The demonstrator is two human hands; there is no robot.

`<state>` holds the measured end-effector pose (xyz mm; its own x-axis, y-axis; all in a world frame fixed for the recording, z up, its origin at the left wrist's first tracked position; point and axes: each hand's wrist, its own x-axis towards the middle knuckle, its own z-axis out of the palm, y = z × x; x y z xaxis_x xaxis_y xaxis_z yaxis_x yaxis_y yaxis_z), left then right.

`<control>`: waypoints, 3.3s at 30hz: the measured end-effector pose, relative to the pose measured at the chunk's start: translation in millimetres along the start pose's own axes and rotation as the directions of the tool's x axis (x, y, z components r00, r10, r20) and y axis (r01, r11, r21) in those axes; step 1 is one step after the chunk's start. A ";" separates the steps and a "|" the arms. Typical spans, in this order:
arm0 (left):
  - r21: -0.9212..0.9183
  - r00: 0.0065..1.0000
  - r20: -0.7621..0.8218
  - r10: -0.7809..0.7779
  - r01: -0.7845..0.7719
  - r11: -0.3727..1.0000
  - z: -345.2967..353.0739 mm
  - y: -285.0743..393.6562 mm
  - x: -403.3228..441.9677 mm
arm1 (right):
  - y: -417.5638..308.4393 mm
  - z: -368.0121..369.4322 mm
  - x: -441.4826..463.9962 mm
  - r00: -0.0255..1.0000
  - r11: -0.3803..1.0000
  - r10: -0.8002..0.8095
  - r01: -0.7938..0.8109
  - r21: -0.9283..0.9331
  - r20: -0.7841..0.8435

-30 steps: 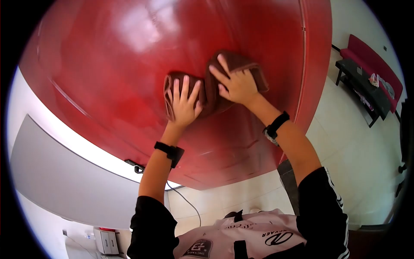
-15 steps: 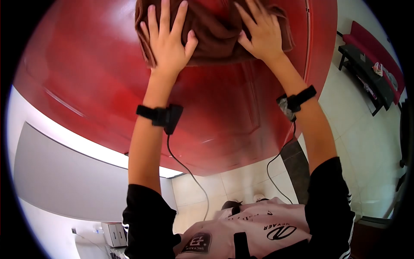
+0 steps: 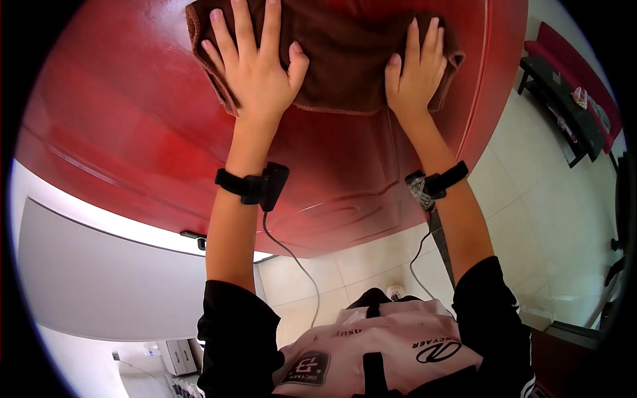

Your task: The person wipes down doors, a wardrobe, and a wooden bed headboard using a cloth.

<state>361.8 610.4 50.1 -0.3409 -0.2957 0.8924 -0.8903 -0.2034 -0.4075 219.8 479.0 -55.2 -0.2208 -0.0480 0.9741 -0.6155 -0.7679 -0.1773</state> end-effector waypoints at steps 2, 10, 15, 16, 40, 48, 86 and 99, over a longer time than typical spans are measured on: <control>-0.016 0.994 0.104 -0.028 0.029 0.999 7.4 19.5 48.8 | 26.7 7.7 24.3 0.998 0.999 0.051 -0.052 0.013 0.019; -0.161 0.993 0.108 0.049 -0.031 0.986 50.1 45.0 22.5 | 15.5 7.6 -10.8 0.969 0.995 0.064 -0.081 0.062 0.239; -0.366 0.938 0.287 0.195 -0.081 0.927 77.6 69.1 -43.7 | 7.8 -2.3 -66.5 0.833 0.974 0.122 -0.206 0.098 0.539; -0.371 0.917 0.325 0.233 -0.103 0.923 79.2 69.6 -65.1 | 7.4 -6.0 -90.7 0.824 0.963 0.150 -0.248 0.110 0.546; 0.099 0.883 -0.018 -0.468 0.468 0.878 -16.6 -118.9 -22.3 | -123.7 37.8 132.3 0.818 0.902 -0.261 0.017 0.432 0.512; 0.084 0.890 -0.016 -0.456 0.456 0.886 -11.4 -96.8 -102.5 | -157.8 52.6 39.6 0.898 0.920 -0.373 0.325 0.221 0.232; 0.039 0.528 -0.111 -0.842 0.849 0.527 -48.3 -195.6 -219.4 | -380.2 122.9 31.4 0.682 0.762 -0.637 0.486 0.429 0.358; -0.044 0.223 0.574 -0.788 0.969 0.243 37.2 46.2 -406.6 | -258.4 81.2 -173.2 -0.037 0.420 -0.893 0.289 0.860 0.448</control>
<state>470.5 686.5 -338.8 0.7985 -0.4417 0.4091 -0.5598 -0.2944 0.7746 478.5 633.9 -166.8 0.8970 0.4015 0.1848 0.3288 -0.8856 0.3280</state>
